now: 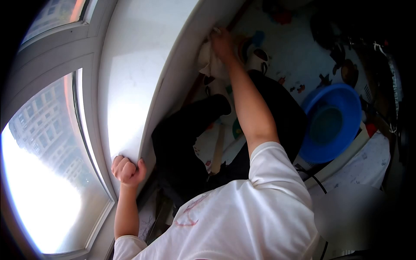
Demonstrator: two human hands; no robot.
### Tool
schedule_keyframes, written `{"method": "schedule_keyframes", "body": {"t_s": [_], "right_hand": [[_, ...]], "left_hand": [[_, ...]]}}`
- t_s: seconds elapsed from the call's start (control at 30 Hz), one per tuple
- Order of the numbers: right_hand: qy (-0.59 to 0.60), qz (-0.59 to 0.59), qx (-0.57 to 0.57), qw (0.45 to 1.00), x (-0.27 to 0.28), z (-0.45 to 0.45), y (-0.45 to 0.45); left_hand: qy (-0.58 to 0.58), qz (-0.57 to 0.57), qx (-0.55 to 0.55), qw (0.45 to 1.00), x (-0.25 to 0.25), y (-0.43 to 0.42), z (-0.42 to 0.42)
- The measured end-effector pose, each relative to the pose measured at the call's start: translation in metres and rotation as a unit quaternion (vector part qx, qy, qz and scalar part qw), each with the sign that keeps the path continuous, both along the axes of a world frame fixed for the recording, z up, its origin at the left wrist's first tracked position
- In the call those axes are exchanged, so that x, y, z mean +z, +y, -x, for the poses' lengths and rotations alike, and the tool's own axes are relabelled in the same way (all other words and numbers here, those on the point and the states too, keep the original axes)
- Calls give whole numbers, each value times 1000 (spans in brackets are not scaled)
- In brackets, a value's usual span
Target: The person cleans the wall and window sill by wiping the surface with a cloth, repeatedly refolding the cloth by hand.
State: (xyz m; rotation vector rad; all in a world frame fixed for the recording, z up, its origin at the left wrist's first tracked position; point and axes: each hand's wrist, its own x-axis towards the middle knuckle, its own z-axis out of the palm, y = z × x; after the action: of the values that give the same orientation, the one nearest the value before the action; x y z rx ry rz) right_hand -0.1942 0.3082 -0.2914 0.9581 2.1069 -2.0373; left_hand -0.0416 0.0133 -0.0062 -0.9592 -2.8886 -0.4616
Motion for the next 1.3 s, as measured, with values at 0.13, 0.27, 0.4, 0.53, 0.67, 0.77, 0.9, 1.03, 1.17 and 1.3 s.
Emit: {"method": "schedule_keyframes", "body": {"t_s": [0.13, 0.27, 0.4, 0.53, 0.67, 0.77, 0.9, 1.03, 1.17, 1.3], "right_hand": [[44, -31, 3, 999, -86, 15, -4], [72, -66, -34, 995, -71, 13, -10], [31, 11, -32, 999, -3, -5, -6], [37, -39, -9, 999, -57, 15, 5], [13, -19, -50, 998, -20, 11, 6], [45, -63, -24, 997, -13, 4, 1], [1, 25, -41, 999, 10, 12, 10], [80, -150, 13, 985, -82, 9, -1], [50, -160, 46, 985, -24, 4, 4], [21, -88, -24, 996, -40, 22, 8]], "left_hand": [[0, -2, -4, 1000, 1, -1, 0], [8, 2, -3, 1000, -3, -3, 2], [1, -3, -2, 1000, 0, -3, -1], [0, 2, -2, 1000, 0, -6, -1], [4, -3, -2, 1000, -2, -5, 2], [1, 1, -1, 1000, 1, -5, 1], [2, 0, -1, 1000, 1, -3, 3], [5, -3, -1, 1000, 1, -3, 1], [3, -7, 0, 1000, 1, -5, 2], [8, -3, 0, 1000, -1, -4, 3]]}}
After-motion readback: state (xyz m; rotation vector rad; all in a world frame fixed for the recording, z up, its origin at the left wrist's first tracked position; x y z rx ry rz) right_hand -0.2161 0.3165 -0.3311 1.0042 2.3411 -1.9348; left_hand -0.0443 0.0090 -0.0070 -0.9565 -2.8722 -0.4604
